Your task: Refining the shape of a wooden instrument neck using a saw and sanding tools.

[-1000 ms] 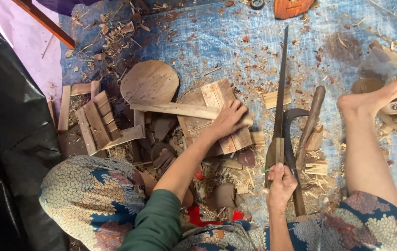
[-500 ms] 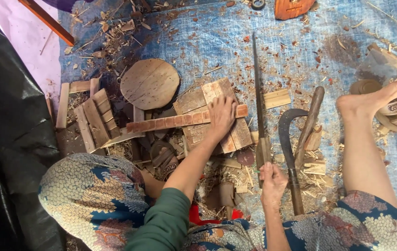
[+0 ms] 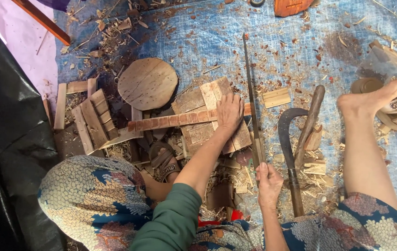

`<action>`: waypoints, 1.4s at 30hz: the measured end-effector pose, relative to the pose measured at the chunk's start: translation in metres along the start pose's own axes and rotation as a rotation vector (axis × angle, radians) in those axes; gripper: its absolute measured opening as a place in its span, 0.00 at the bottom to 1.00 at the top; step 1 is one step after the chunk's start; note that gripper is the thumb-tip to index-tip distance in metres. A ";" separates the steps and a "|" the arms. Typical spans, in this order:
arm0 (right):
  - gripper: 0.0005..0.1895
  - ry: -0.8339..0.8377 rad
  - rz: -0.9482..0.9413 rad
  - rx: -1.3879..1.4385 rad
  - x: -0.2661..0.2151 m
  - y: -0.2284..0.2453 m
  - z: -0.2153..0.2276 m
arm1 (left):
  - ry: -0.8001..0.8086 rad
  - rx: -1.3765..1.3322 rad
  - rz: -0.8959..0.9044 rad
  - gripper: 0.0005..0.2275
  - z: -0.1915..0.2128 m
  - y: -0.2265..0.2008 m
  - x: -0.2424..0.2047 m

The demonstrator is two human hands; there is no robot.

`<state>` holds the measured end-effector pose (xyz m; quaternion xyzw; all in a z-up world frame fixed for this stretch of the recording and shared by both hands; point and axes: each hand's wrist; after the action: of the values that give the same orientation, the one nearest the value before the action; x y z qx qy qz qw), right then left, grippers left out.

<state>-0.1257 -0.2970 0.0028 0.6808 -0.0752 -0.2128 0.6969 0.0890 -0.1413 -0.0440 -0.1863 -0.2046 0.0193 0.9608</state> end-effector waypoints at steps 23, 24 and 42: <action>0.21 0.037 -0.150 -0.235 -0.003 -0.003 0.011 | 0.049 0.135 -0.097 0.08 -0.007 0.004 -0.004; 0.21 0.040 -0.148 -0.241 0.009 0.000 0.005 | 0.047 0.133 -0.090 0.08 -0.007 0.002 -0.005; 0.21 0.047 -0.159 -0.310 0.032 0.003 -0.017 | 0.014 0.035 -0.065 0.10 -0.001 0.002 -0.001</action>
<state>-0.0895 -0.2948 -0.0011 0.5739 0.0290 -0.2604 0.7759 0.0888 -0.1400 -0.0455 -0.1630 -0.2037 -0.0099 0.9653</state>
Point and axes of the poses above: each hand's wrist, its own x-axis towards the middle knuckle, its own z-axis out of the back of the hand, y = z × x, and after that the axes turned 9 degrees about -y, right-handed
